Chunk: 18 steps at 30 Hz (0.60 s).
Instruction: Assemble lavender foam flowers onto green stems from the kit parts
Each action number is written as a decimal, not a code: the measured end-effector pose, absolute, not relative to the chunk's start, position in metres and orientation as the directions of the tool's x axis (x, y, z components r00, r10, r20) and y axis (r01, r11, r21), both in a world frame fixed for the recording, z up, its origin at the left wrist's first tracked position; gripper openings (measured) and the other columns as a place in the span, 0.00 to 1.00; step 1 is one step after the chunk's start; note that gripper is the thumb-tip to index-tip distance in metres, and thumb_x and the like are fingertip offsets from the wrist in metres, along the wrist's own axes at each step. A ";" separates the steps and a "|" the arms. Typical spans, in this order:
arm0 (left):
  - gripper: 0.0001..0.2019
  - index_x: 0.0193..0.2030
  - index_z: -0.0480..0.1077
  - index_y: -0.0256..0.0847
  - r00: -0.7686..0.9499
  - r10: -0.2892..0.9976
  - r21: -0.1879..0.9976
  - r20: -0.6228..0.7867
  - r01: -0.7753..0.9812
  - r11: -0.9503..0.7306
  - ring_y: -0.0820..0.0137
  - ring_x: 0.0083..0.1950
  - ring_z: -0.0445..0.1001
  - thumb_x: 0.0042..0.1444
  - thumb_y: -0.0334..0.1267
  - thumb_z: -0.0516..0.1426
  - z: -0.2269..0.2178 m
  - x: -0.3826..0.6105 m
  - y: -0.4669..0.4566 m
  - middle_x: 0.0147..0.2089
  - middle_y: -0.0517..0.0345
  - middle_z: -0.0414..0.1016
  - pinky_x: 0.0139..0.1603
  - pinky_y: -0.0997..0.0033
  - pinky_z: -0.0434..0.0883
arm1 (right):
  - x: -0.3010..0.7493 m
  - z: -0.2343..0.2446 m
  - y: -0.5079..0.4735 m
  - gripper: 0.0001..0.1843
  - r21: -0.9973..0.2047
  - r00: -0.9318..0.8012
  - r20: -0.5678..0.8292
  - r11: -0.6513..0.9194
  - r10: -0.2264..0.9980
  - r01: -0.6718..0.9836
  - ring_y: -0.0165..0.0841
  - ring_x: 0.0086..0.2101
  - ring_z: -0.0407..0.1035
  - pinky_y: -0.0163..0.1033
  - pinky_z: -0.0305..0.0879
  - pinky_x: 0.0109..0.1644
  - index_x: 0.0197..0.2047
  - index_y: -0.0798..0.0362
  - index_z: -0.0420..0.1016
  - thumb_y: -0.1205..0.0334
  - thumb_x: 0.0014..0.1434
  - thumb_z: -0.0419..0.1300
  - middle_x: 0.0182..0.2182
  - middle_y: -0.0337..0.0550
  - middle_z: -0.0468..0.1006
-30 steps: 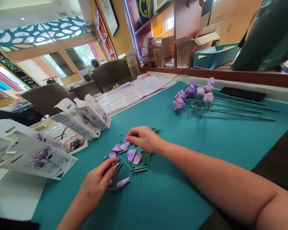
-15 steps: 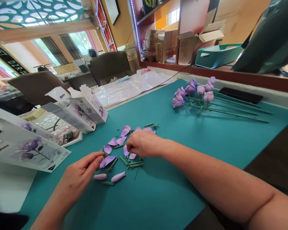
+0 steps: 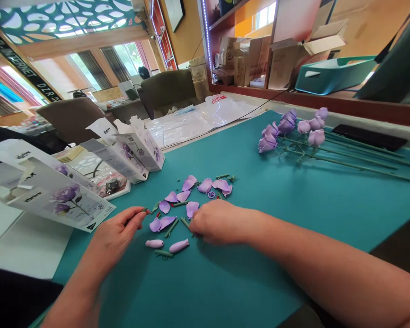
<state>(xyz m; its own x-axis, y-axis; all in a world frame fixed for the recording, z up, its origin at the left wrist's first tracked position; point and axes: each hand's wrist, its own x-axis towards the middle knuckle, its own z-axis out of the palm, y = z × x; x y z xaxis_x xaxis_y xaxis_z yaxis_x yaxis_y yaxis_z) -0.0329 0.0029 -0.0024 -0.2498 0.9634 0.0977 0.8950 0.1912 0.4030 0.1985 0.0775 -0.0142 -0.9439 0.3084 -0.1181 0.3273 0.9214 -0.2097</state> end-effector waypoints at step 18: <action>0.17 0.34 0.76 0.49 -0.220 0.972 0.403 0.079 0.899 0.171 0.60 0.35 0.78 0.49 0.53 0.49 -0.016 -0.031 0.013 0.34 0.57 0.81 0.35 0.67 0.71 | 0.177 -0.028 0.062 0.07 -0.188 -0.945 0.061 0.933 0.323 0.307 0.34 0.27 0.68 0.36 0.52 0.22 0.38 0.57 0.73 0.68 0.56 0.56 0.31 0.48 0.77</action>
<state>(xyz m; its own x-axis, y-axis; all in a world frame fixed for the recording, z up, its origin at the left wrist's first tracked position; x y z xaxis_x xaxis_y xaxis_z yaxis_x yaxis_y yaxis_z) -0.0311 0.0129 -0.0163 -0.2199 0.9723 0.0792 0.8991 0.1706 0.4031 0.1768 0.0618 -0.0283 -0.9445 0.3227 0.0613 0.3066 0.9330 -0.1883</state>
